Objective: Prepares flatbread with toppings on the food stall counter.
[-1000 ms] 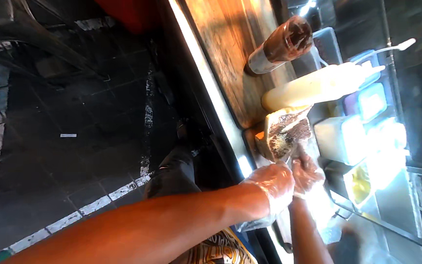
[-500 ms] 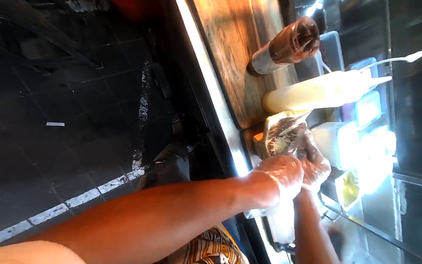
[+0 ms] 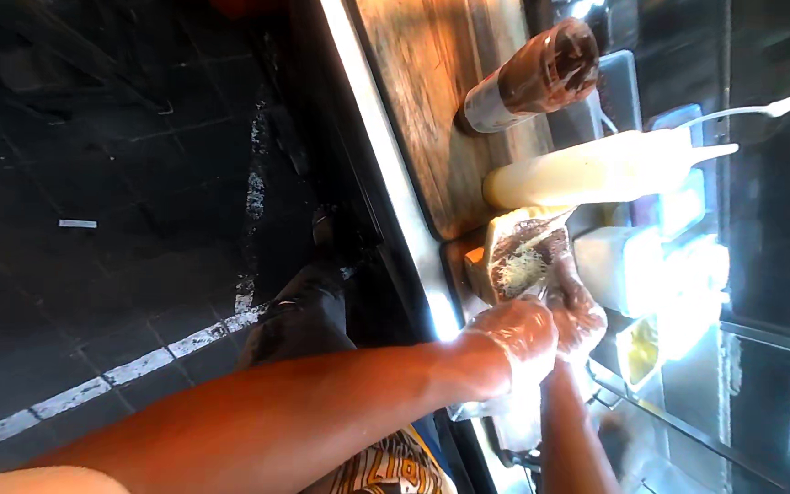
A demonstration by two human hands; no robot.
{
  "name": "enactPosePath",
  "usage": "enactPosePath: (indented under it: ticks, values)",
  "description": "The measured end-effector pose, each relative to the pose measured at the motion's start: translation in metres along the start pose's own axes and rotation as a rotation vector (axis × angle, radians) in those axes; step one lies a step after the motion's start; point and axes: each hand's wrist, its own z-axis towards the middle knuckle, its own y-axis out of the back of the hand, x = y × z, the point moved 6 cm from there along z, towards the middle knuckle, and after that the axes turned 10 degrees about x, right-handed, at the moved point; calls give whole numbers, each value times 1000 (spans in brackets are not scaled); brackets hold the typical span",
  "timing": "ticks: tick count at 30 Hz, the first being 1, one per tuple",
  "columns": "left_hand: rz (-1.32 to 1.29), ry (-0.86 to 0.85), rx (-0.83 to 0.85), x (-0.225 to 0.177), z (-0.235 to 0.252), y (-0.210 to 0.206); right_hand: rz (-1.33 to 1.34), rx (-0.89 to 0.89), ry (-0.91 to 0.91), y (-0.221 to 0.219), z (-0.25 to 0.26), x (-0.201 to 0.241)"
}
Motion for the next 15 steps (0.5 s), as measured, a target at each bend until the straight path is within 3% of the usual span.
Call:
enactPosePath:
  ticks: [5, 8, 10, 13, 15]
  values:
    - [-36, 38, -13, 1, -1, 6, 283, 41, 28, -4, -18, 11]
    - [-15, -6, -31, 0, 1, 9, -76, 21, 33, 2, 6, -2]
    - [0, -11, -33, -1, 0, 12, -161, -8, -5, 2, 4, 3]
    - [-3, -3, -52, 0, 3, 14, 95, 18, 52, -2, -2, 9]
    - [-5, -12, -32, -3, 3, 17, 99, -9, 71, -1, 21, -5]
